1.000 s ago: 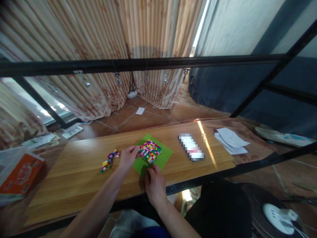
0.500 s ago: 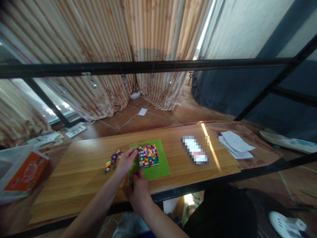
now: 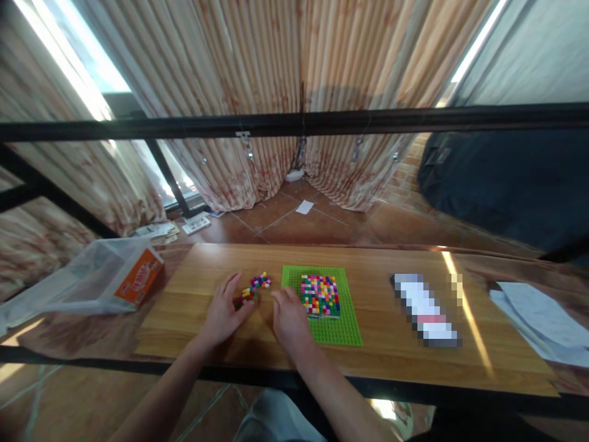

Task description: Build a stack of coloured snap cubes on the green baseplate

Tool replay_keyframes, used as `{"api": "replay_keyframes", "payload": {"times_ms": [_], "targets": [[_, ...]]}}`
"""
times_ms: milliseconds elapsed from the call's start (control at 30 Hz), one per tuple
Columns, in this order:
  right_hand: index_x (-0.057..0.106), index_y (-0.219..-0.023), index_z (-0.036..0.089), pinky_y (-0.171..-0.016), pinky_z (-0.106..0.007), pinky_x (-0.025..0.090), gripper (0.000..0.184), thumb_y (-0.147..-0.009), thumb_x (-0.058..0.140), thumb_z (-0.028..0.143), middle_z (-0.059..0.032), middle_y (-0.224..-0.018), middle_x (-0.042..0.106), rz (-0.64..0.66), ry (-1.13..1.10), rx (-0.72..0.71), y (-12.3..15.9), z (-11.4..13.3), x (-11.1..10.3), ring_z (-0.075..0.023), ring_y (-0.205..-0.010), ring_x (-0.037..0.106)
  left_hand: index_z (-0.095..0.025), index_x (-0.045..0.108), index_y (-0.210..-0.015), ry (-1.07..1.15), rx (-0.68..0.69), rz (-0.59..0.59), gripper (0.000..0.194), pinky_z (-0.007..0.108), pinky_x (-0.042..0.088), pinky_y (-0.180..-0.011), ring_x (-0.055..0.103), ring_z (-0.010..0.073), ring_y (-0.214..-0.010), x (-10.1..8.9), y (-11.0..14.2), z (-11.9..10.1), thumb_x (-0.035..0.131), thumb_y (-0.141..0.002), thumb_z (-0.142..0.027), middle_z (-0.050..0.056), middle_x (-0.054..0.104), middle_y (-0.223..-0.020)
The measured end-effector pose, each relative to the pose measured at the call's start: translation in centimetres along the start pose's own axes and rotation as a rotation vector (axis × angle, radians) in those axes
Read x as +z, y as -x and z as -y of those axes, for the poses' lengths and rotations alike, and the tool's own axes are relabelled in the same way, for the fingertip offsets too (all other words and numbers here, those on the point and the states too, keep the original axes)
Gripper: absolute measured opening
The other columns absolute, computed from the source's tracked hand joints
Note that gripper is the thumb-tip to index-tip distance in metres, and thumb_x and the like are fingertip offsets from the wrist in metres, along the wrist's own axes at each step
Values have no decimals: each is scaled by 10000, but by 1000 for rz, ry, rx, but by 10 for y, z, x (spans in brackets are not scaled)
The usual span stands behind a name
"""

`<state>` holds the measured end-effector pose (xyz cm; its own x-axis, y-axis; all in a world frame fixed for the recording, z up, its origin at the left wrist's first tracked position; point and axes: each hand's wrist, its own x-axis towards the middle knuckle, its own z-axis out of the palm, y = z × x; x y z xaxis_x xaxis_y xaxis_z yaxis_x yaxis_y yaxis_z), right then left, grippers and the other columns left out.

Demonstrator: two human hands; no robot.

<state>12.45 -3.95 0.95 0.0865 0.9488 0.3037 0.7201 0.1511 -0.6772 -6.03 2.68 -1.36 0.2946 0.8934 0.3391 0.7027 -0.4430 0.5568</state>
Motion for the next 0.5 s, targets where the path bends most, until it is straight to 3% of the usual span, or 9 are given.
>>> {"api": "replay_keyframes", "payload": {"times_ms": [100,233,367,500], "targets": [[635,-1022,170,-854,-320,454,285,-835,438,84,-101,-965,624,85,178,29,-34,-2,13,-206,-913,595,-164,331,-1414,-62,51,113,848,500,317,-1094,367,325,-1341,7,-7,-2,705,-691,-398,170,401,-1441],[646,-978,163,-824,-311,441,286,-762,495,51,-106,-935,610,162,303,86,-58,-12,32,-206,-867,594,-174,281,-1445,-56,99,232,910,520,234,-1118,324,331,-1368,18,-28,-10,712,-673,-391,178,361,-1477],[658,-945,182,-784,-288,428,265,-755,516,63,-82,-920,605,202,296,80,-65,-19,37,-184,-828,579,-193,384,-1396,-3,180,316,754,518,215,-1120,375,310,-1336,23,-46,-11,668,-705,-294,144,444,-1432],[672,-851,203,-759,-261,410,209,-795,510,83,-49,-863,605,213,233,71,-64,-19,35,-164,-825,565,-187,581,-1196,55,268,306,480,460,315,-1086,467,277,-1248,24,-48,-5,618,-717,-189,117,562,-1305]]}}
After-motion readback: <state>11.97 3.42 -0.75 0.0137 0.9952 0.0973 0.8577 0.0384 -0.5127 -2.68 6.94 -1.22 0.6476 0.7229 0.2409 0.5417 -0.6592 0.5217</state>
